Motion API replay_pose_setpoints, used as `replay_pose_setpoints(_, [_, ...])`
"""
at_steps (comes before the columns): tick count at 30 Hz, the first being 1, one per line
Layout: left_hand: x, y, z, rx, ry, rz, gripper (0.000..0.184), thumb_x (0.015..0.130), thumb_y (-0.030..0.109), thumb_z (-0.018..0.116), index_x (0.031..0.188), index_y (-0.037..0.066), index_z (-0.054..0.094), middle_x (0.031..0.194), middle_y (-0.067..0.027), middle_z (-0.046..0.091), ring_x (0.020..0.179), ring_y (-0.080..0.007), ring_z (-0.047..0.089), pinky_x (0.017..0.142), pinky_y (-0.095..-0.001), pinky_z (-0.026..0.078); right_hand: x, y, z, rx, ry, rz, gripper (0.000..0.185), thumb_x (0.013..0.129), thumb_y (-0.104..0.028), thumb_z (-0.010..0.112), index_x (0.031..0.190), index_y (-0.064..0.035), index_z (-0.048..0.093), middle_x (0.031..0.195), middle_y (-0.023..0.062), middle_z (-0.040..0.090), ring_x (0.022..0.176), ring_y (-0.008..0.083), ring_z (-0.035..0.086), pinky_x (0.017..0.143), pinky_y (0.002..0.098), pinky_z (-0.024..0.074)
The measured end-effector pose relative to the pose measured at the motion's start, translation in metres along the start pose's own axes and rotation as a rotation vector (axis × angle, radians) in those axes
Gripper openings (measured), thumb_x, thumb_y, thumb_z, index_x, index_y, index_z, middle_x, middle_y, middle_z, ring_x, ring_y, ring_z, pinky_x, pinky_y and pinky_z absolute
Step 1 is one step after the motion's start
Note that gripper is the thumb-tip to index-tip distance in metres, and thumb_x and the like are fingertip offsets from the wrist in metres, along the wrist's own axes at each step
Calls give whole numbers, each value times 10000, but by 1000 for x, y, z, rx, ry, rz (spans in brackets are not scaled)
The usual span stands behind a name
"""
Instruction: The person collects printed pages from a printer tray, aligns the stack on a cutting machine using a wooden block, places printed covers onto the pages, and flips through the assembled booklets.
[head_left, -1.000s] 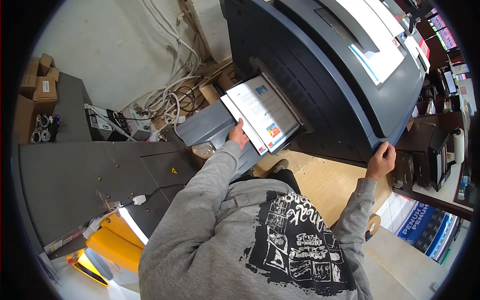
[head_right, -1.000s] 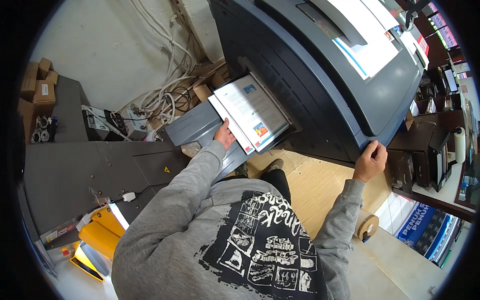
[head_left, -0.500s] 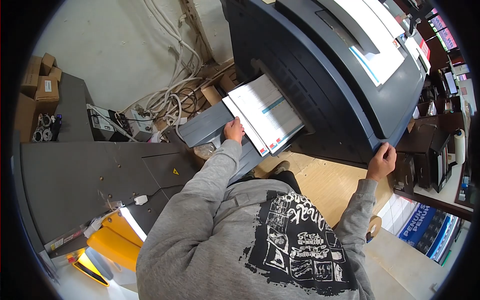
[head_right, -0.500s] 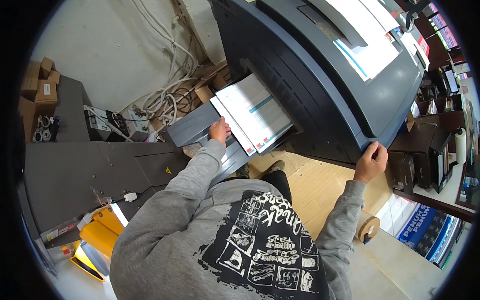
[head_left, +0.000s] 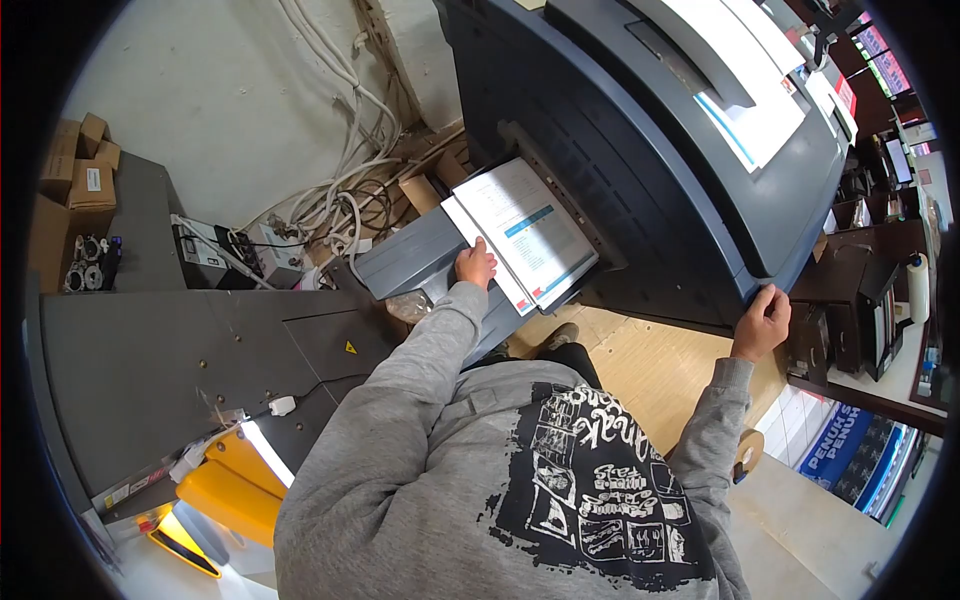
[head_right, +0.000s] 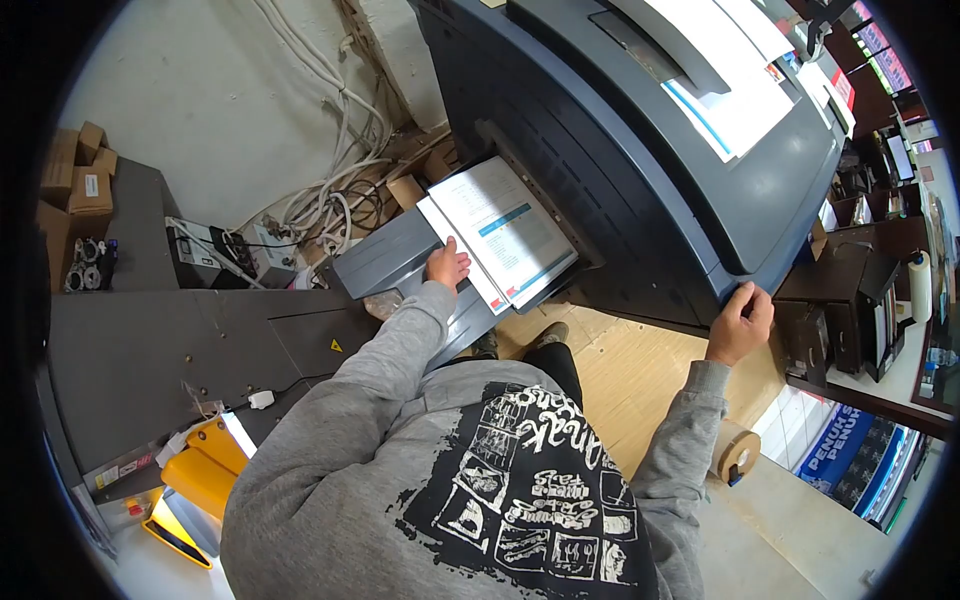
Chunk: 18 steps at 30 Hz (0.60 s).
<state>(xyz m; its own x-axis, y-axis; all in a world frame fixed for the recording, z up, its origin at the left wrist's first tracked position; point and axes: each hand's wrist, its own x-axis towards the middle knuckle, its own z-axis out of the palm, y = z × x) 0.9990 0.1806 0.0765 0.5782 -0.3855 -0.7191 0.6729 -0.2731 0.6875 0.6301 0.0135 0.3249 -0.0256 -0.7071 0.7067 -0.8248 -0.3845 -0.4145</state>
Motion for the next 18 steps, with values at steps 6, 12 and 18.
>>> replay_pose_setpoints(6, [-12, 16, 9, -41, -90, -113, 743, 945, 512, 471, 1386, -63, 309, 1293, -295, 469, 1169, -371, 521, 993, -457, 413, -1, 1, -1, -49, -59, 58, 207, 915, -205, 586, 873, -10, 643, 792, 113, 650, 702, 206, 607, 667, 314, 482])
replay_pose_setpoints(12, [-25, 29, 17, -76, -132, -126, 875, 898, 617, 471, 1408, -62, 261, 1309, -284, 444, 1197, -363, 488, 1031, -452, 365, -1, -2, 1, -4, 5, 5, 169, 896, -181, 608, 817, -35, 636, 744, 78, 611, 651, 184, 561, 587, 307, 445])
replay_pose_setpoints(18, [1, 14, 14, -238, -202, -190, 1033, 818, 743, 462, 1418, -67, 241, 1278, -227, 428, 1208, -322, 429, 1046, -421, 317, -1, -1, 1, -8, -4, 12, 169, 897, -181, 607, 820, -33, 637, 744, 74, 611, 656, 177, 565, 592, 305, 449])
